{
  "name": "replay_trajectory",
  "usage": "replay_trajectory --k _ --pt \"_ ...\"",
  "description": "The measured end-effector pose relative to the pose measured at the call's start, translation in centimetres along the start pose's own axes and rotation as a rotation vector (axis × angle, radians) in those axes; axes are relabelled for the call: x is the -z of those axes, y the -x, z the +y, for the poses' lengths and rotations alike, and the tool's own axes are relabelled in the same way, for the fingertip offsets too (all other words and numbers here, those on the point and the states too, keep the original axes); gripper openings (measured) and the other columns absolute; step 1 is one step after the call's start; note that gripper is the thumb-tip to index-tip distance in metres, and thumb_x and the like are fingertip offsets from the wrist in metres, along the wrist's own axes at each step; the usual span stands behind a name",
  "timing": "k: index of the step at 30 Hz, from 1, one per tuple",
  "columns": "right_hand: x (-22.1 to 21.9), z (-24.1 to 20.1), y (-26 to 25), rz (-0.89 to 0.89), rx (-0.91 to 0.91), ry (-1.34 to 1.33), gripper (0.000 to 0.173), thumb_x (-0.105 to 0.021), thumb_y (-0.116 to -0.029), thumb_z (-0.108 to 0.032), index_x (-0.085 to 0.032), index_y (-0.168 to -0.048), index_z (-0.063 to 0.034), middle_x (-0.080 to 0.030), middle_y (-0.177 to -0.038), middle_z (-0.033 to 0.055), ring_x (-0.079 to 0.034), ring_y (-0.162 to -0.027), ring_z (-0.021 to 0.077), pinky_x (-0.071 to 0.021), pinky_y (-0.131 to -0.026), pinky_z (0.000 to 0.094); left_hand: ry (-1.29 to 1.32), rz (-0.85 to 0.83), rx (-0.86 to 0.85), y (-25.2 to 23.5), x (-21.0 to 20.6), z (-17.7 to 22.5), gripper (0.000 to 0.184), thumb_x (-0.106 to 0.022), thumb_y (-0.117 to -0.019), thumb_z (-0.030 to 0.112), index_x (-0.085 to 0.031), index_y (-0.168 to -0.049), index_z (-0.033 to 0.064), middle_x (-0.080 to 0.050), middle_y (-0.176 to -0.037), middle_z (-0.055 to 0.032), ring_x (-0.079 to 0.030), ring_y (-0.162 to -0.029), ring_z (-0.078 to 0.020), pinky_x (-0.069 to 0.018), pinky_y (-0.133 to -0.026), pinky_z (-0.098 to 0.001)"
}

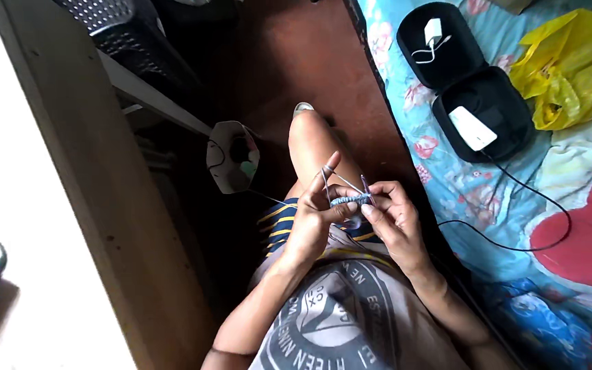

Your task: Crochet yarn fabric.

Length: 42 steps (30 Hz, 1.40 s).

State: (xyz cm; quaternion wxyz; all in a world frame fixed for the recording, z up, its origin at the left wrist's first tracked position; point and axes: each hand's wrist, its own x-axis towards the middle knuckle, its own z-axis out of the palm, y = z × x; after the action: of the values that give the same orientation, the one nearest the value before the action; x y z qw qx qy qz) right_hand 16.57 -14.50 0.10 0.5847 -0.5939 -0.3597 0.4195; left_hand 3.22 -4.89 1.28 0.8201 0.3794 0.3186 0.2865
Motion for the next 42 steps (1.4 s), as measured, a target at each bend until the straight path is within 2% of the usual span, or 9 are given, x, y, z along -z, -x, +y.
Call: replay_trajectory --k 2,4,8,14,19,26,29,39,42 --pt "0.5 0.2 -0.1 -0.010 0.073 0.120 0.035 -0.058 -0.0989 -0.006 -0.053 -0.134 -0.0029 -0.070 -0.093 -0.0023 -0.063 -0.074 -0.0017 -0.0529 -0.067 0.0155 0.017 0.036 0.008 -0.1 0.1 0.0 0.075 -0.060 -0.0890 -0.011 -0.040 -0.156 0.0149 -0.073 -0.091 -0.0087 -0.067 -0.071 -0.0088 -0.0554 -0.067 -0.0214" --pt "1.1 0.6 -0.5 -0.040 0.151 0.177 0.041 -0.057 -0.0990 -0.005 -0.055 -0.140 -0.0002 -0.067 -0.092 -0.0004 -0.062 -0.074 0.0001 -0.0539 -0.068 0.0166 -0.001 0.050 0.008 -0.1 0.2 0.1 0.072 -0.060 -0.0897 -0.010 -0.042 -0.156 0.0142 -0.073 -0.090 -0.0090 -0.064 -0.067 -0.0061 -0.0504 -0.061 -0.0172" --pt "2.5 1.3 -1.7 -0.150 0.264 0.203 0.031 -0.055 -0.0999 -0.004 -0.069 -0.128 -0.0012 -0.073 -0.111 0.0010 -0.061 -0.080 -0.0041 -0.0530 -0.073 0.0143 -0.015 0.051 0.027 -0.1 0.5 0.5 0.071 -0.056 -0.0912 -0.012 -0.042 -0.155 0.0136 -0.073 -0.090 -0.0090 -0.061 -0.064 -0.0037 -0.0458 -0.055 -0.0138" --pt "3.9 1.4 -2.8 -0.288 0.302 0.195 0.031 -0.053 -0.1019 -0.005 -0.070 -0.127 -0.0039 -0.073 -0.114 -0.0010 -0.060 -0.082 -0.0060 -0.0518 -0.075 0.0126 -0.034 0.043 -0.009 -0.1 1.1 0.8 0.072 -0.059 -0.0909 -0.010 -0.041 -0.156 0.0138 -0.073 -0.087 -0.0074 -0.063 -0.063 -0.0038 -0.0496 -0.057 -0.0145" --pt "4.6 1.5 -3.1 -0.327 0.378 0.253 0.029 -0.053 -0.1020 -0.004 -0.072 -0.124 -0.0014 -0.074 -0.120 0.0034 -0.067 -0.109 0.0022 -0.0547 -0.096 0.0194 -0.049 0.047 -0.008 -0.2 1.3 0.7 0.070 -0.060 -0.0913 -0.010 -0.043 -0.155 0.0127 -0.072 -0.083 -0.0088 -0.063 -0.060 -0.0049 -0.0505 -0.055 -0.0157" --pt "3.4 1.1 -3.1 -0.305 0.340 0.221 0.031 -0.054 -0.1000 -0.002 -0.069 -0.127 0.0013 -0.073 -0.116 0.0035 -0.064 -0.093 -0.0026 -0.0538 -0.084 0.0154 -0.179 0.021 -0.099 0.3 0.6 0.6 0.076 -0.064 -0.0885 -0.012 -0.041 -0.157 0.0130 -0.075 -0.089 -0.0061 -0.068 -0.067 -0.0067 -0.0556 -0.060 -0.0185" --pt "3.4 1.0 -3.1 -0.304 0.364 0.193 0.029 -0.055 -0.1001 -0.001 -0.070 -0.124 0.0028 -0.073 -0.119 0.0055 -0.068 -0.103 0.0018 -0.0555 -0.092 0.0188 -0.217 0.016 -0.115 0.3 0.7 0.5 0.076 -0.065 -0.0872 -0.013 -0.042 -0.156 0.0109 -0.076 -0.091 -0.0054 -0.068 -0.068 -0.0062 -0.0561 -0.061 -0.0182" --pt "5.4 0.3 -4.3 -0.397 0.438 0.216 0.028 -0.054 -0.1006 -0.002 -0.071 -0.123 0.0010 -0.074 -0.119 0.0032 -0.067 -0.107 0.0007 -0.0543 -0.096 0.0184 -0.187 0.010 -0.093 0.2 1.2 1.7 0.067 -0.062 -0.0892 -0.011 -0.048 -0.152 0.0084 -0.074 -0.083 -0.0070 -0.066 -0.062 -0.0064 -0.0535 -0.054 -0.0171" --pt "4.9 0.1 -3.9 -0.388 0.380 0.201 0.030 -0.055 -0.0988 -0.001 -0.069 -0.126 0.0019 -0.073 -0.115 0.0017 -0.064 -0.096 -0.0034 -0.0532 -0.088 0.0144 -0.231 0.017 -0.139 0.4 0.7 1.5 0.067 -0.066 -0.0865 -0.013 -0.051 -0.149 0.0067 -0.075 -0.083 -0.0052 -0.067 -0.063 -0.0061 -0.0555 -0.056 -0.0180"
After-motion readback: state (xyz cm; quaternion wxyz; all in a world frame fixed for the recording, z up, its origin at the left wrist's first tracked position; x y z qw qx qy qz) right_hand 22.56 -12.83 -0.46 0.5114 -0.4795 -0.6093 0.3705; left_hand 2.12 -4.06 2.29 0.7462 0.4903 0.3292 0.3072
